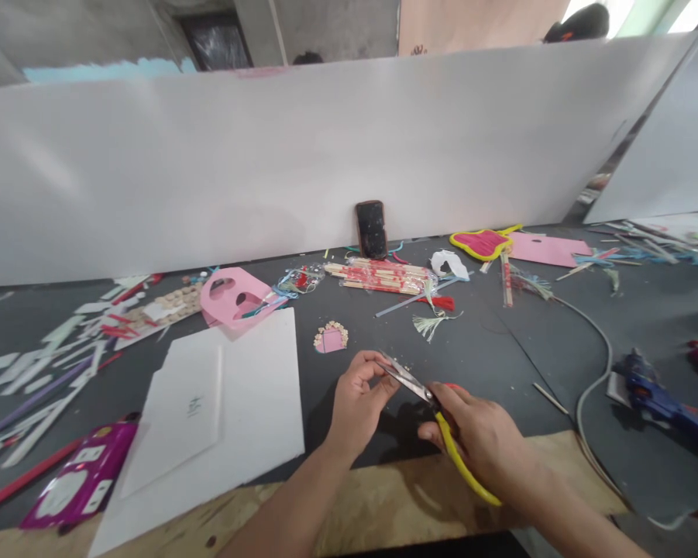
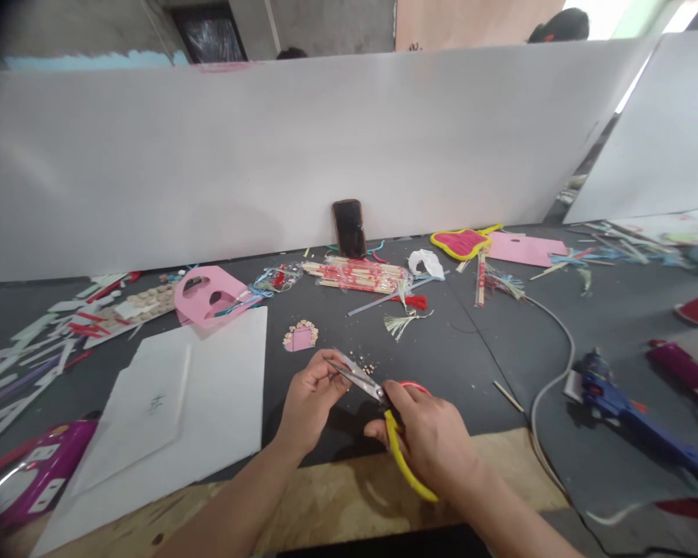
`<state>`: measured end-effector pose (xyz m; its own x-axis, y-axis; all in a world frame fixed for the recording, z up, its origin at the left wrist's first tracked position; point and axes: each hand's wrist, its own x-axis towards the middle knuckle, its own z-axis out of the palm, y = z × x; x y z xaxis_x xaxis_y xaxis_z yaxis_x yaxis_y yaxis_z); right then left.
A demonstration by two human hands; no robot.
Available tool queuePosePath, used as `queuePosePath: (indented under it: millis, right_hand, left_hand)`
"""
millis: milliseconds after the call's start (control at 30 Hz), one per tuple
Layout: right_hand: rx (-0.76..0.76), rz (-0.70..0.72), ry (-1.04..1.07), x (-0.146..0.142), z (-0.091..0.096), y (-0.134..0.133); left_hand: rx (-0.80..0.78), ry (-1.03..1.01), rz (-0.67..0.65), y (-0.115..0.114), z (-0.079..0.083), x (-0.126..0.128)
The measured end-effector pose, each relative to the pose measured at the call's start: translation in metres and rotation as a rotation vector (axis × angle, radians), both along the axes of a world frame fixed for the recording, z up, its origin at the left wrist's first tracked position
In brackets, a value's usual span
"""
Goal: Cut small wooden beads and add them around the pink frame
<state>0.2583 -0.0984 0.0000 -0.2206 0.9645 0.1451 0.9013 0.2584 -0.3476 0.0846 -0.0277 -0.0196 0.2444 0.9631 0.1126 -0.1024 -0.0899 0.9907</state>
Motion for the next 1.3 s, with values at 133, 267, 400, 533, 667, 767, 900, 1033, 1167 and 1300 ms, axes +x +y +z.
queuePosePath:
  millis: [133, 267, 400, 533, 667, 767, 900, 1033, 1167, 1300]
  right_hand:
    - [-0.039, 0.024, 0.027, 0.0012, -0.0009, 0.0006]
    - [-0.076, 0.038, 0.037, 0.0041, -0.0016, 0.0003]
    - [-0.065, 0.042, 0.038, 0.0060, -0.0028, -0.0012]
    - [-0.077, 0.045, 0.014, 0.0055, -0.0007, -0.0023]
    - [-0.087, 0.050, -0.001, 0.0029, 0.0034, -0.0014]
    - [-0.057, 0.038, -0.025, 0.0008, 0.0035, -0.0005]
    - [-0.022, 0.015, -0.049, -0.0008, 0.0001, -0.0002]
    - [-0.033, -0.017, -0.076, -0.0017, -0.0035, -0.0001]
    - [-0.064, -0.015, -0.082, -0.0017, -0.0044, -0.0001]
    - [-0.050, 0.016, -0.070, -0.0003, -0.0021, -0.0009]
  left_hand:
    - [0.026, -0.028, -0.016, -0.0007, 0.0032, -0.0011]
    - [0.024, -0.063, -0.037, -0.0009, 0.0038, -0.0016]
    - [0.033, -0.051, -0.062, -0.0002, 0.0026, -0.0019]
    - [0.030, -0.035, -0.074, 0.0000, 0.0029, -0.0018]
    - [0.028, -0.015, -0.077, 0.0000, 0.0026, -0.0016]
    - [0.028, -0.010, -0.069, -0.0001, 0.0014, -0.0013]
    - [0.005, -0.010, -0.069, -0.0010, 0.0006, -0.0003]
    - [0.025, -0.002, -0.056, -0.0015, 0.0002, -0.0002]
    - [0.082, 0.009, -0.031, -0.0013, -0.0005, -0.0011]
    - [0.114, -0.002, -0.022, -0.0014, -0.0003, -0.0017]
